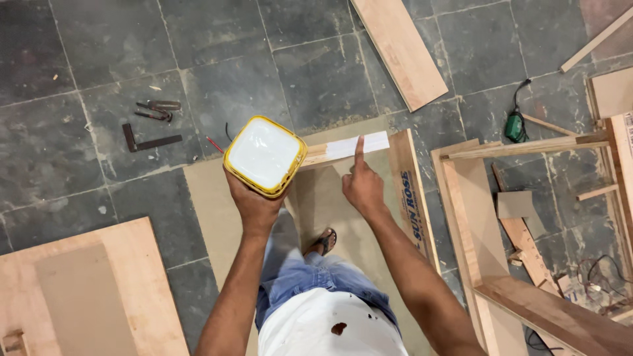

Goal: The person applies white adhesive to a wooden strip using a small container and then joins it to a larger wooden panel. They use a hammer to drive nails into the joint to secure the pieces together. The work is performed on a tiled floor in a workshop setting.

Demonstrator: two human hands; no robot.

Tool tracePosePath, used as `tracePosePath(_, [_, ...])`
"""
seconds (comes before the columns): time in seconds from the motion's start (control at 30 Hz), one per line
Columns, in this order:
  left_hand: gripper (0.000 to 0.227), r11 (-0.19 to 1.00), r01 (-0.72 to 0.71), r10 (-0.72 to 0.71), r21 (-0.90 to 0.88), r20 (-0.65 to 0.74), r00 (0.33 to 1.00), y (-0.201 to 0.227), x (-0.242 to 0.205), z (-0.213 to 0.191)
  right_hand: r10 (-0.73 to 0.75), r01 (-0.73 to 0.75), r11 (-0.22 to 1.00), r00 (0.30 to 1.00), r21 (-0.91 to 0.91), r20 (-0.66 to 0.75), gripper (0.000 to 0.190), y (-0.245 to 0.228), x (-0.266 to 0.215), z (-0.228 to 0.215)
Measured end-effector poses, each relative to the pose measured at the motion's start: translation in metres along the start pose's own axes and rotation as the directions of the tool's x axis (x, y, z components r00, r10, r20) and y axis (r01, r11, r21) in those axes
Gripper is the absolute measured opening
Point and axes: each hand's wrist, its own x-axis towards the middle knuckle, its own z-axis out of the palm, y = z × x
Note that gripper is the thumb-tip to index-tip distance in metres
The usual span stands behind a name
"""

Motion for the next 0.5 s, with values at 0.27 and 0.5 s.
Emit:
tracePosePath(0.27, [0.096,0.999,-0.022,0.022,-0.033,0.01,1.0,0.0,0.006,0.005,-0.084,0.097,0.99,0.989,-0.1,0.124,0.097,-0.015,-0.004,0.009])
tracePosePath(0.5, [0.098,0.996,-0.019,0.025,-0.088,0.064,0.998,-0.003,0.023,0.007,0.161,-0.113,0.969,0.964,-0.221,0.213,0.105,-0.056,0.014,-0.009])
